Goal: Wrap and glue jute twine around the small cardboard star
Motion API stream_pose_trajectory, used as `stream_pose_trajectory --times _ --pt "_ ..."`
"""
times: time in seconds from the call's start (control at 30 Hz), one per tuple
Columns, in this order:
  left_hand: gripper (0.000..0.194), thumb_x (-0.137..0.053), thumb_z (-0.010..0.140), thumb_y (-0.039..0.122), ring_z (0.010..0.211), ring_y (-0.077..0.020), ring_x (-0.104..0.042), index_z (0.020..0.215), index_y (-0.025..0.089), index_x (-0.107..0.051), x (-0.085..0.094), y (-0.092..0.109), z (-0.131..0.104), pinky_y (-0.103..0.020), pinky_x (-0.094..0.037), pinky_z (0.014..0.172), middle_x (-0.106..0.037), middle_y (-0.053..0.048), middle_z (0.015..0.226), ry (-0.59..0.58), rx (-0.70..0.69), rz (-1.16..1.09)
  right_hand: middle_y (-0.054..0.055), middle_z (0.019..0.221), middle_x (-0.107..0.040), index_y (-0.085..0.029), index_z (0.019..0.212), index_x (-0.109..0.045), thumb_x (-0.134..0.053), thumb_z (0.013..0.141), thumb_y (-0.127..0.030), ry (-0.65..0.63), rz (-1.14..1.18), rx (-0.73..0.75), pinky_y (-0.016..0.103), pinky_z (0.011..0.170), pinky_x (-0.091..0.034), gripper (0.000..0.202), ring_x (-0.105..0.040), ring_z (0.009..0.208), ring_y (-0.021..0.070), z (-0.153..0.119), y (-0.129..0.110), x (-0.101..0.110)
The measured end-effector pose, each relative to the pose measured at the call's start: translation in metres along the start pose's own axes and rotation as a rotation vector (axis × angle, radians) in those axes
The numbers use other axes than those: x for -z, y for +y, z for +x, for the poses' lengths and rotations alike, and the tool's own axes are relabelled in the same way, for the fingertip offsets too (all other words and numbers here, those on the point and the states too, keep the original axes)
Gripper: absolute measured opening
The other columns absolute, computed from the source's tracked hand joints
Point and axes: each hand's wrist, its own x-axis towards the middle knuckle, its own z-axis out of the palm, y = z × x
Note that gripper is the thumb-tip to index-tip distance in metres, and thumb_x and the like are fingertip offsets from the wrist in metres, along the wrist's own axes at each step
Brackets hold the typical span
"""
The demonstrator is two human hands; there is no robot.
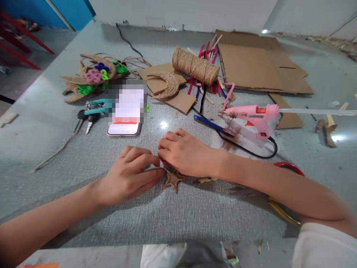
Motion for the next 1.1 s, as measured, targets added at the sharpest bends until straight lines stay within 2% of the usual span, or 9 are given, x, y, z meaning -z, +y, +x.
stream_pose_trajectory --times 0.2,0.47,0.67,0.9,1.1 --pt "0.013 -0.053 0.088 0.014 0.08 -0.0177 -0.049 0.08 0.018 -0.062 0.001 0.002 0.003 -0.032 -0.032 0.065 -0.063 -0.001 0.08 0.002 -0.037 0.039 0.003 0.076 -0.062 -0.016 0.08 -0.056 -0.043 0.088 -0.012 -0.031 -0.053 -0.027 0.034 0.074 -0.027 0.015 -0.048 0.074 0.0178 -0.003 -0.008 0.006" --pt "0.013 -0.051 0.089 0.016 0.081 -0.0182 -0.047 0.082 0.018 -0.062 0.002 0.004 0.002 -0.032 -0.032 0.065 -0.063 -0.002 0.083 -0.011 -0.014 0.034 0.001 0.075 -0.058 -0.016 0.083 -0.059 -0.049 0.089 -0.022 -0.058 0.139 -0.189 0.03 0.069 -0.029 0.013 -0.05 0.072 0.0151 -0.016 -0.022 0.016" --pt "0.014 -0.05 0.09 0.016 0.086 -0.0197 -0.046 0.082 0.017 -0.062 0.001 0.005 0.002 -0.033 -0.032 0.068 -0.062 -0.003 0.088 -0.043 0.005 0.021 0.002 0.078 -0.057 -0.016 0.088 -0.062 -0.045 0.09 -0.016 -0.055 0.137 -0.259 0.032 0.072 -0.034 0.017 -0.05 0.074 0.0159 -0.025 -0.035 0.014" --pt "0.01 -0.052 0.088 0.017 0.086 -0.0206 -0.046 0.083 0.016 -0.06 0.0 0.005 0.001 -0.033 -0.033 0.068 -0.06 -0.005 0.09 -0.045 0.025 -0.008 0.005 0.08 -0.058 -0.014 0.095 -0.063 -0.044 0.092 -0.021 0.066 0.284 -0.306 0.031 0.069 -0.039 0.021 -0.05 0.074 0.0158 -0.035 -0.038 0.005" --pt "0.007 -0.057 0.084 0.021 0.085 -0.0199 -0.048 0.085 0.016 -0.061 0.0 0.005 0.001 -0.036 -0.037 0.075 -0.059 -0.007 0.098 -0.048 0.189 -0.137 0.005 0.082 -0.057 -0.012 0.096 -0.062 -0.044 0.092 -0.018 0.147 0.254 -0.256 0.031 0.07 -0.039 0.019 -0.046 0.076 0.0152 -0.042 -0.038 -0.005"
